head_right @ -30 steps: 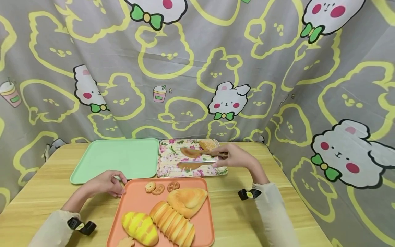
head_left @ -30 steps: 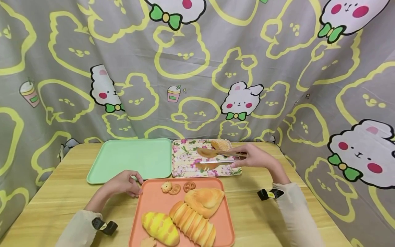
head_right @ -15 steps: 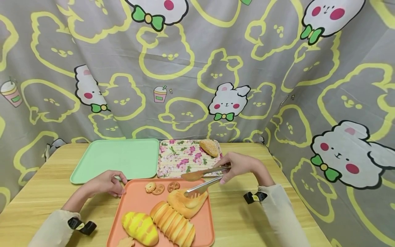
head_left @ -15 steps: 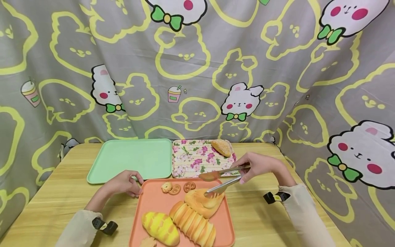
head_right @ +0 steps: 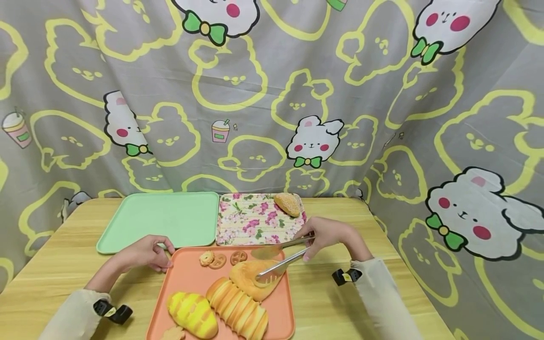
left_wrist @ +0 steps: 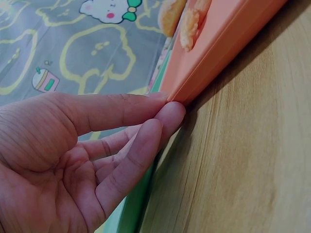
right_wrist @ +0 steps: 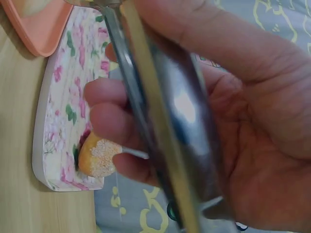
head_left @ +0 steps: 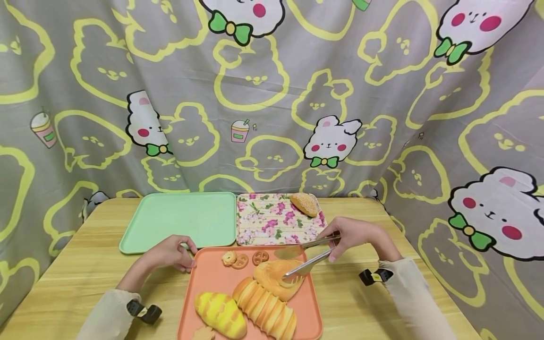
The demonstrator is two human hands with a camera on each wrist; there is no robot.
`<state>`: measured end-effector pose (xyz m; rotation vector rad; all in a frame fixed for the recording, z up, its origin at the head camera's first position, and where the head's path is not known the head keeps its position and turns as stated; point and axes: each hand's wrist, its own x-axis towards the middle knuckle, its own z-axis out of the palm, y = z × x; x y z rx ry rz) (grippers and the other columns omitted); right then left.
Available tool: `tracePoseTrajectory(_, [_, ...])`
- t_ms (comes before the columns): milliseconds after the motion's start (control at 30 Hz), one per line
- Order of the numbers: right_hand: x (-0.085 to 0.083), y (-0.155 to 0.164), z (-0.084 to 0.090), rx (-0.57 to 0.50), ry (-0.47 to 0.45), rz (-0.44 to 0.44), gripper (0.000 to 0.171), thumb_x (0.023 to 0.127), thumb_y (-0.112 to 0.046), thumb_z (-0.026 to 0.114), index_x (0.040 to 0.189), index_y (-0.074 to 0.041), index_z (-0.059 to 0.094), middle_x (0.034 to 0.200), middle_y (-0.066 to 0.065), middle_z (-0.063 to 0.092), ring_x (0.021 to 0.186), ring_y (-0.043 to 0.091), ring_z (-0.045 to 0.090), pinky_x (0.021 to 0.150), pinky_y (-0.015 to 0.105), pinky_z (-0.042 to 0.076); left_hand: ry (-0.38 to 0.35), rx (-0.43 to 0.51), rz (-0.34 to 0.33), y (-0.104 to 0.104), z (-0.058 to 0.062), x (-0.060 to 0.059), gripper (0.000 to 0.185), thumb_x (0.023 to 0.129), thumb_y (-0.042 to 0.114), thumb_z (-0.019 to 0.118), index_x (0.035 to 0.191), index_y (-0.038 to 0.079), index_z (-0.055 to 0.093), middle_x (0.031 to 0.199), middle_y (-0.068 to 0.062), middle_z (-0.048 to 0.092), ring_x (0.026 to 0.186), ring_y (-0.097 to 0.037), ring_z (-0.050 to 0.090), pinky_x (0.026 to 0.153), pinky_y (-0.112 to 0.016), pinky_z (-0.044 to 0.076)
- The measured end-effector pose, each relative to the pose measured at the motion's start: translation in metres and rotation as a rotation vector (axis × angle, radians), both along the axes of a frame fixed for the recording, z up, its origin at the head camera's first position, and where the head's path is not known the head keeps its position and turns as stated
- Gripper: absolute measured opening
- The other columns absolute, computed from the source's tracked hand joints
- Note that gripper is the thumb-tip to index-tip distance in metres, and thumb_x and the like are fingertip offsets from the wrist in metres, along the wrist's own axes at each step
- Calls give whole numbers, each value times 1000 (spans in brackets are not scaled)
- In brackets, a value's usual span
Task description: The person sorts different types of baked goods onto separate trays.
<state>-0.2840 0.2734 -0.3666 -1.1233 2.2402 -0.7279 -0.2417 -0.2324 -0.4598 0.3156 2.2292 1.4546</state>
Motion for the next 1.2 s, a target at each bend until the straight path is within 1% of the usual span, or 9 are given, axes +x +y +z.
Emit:
tracePoseTrajectory(233, [-2,-6,-3,43,-19,-3,33,84,-19,84,114,-7,76,74,6,63,62,2,45,58,15,38,-2,-2,-1,0,0,1,26,86,-1,73,105,-9,58,77,-13,74,69,-21,72,66,-36,62])
tracePoseTrajectory(333, [-2,-7,-3,34,9,9,31,86,-17,82,114,-5,76,78,5,67,62,1,42,58,15,37,-3,-5,6,0,0,1,25,86,-1,73,105,-9,58,77,-13,74,70,-21,72,67,-36,62])
tracePoseTrajectory(500, [-3,-7,-7,-6,60,26,24,89,-11,78,112,-6,77,87,1,76,62,-3,45,57,15,41,-6,-3,11,0,0,1,25,86,-2,73,105,-9,57,77,-13,74,70,-22,72,67,-36,62])
tracePoseTrajectory(600, [-4,-6,-8,-25,58,3,20,89,-10,78,109,-9,79,85,-2,76,60,-4,44,54,15,39,-5,0,10,0,0,1,26,86,-1,73,105,-9,57,77,-13,74,70,-21,72,67,-36,62])
tracePoseTrajectory(667, [-4,-4,-8,-33,47,-18,18,90,-12,78,108,-10,80,79,-3,73,57,-3,41,52,15,37,-6,3,11,0,0,1,26,86,-1,73,105,-8,57,77,-12,74,70,-21,72,67,-36,63])
tracePoseTrajectory(833, [-5,-1,-7,-43,31,-68,15,90,-18,78,103,-11,81,66,-8,58,53,-3,35,49,16,31,-8,6,13,0,0,0,27,86,-1,74,105,-8,57,77,-12,74,70,-21,72,66,-36,62])
tracePoseTrajectory(933, [-4,1,-6,-55,35,-84,15,90,-19,78,103,-11,81,64,-8,56,52,-3,35,48,16,31,-7,3,14,0,0,0,27,85,-1,74,105,-8,57,77,-13,74,70,-22,72,65,-35,62])
tracePoseTrajectory(1133, [-2,9,-3,-104,53,-113,9,92,-18,76,98,-14,80,63,-7,54,51,-3,34,47,15,31,-9,7,12,1,0,1,28,83,-2,74,105,-8,57,77,-13,74,70,-22,72,65,-34,62])
tracePoseTrajectory(1200, [-1,13,-2,-128,52,-134,10,93,-18,75,100,-13,80,64,-7,53,51,-2,32,47,16,30,-7,8,9,1,0,1,29,82,-2,74,105,-8,57,77,-14,74,70,-22,73,64,-34,62])
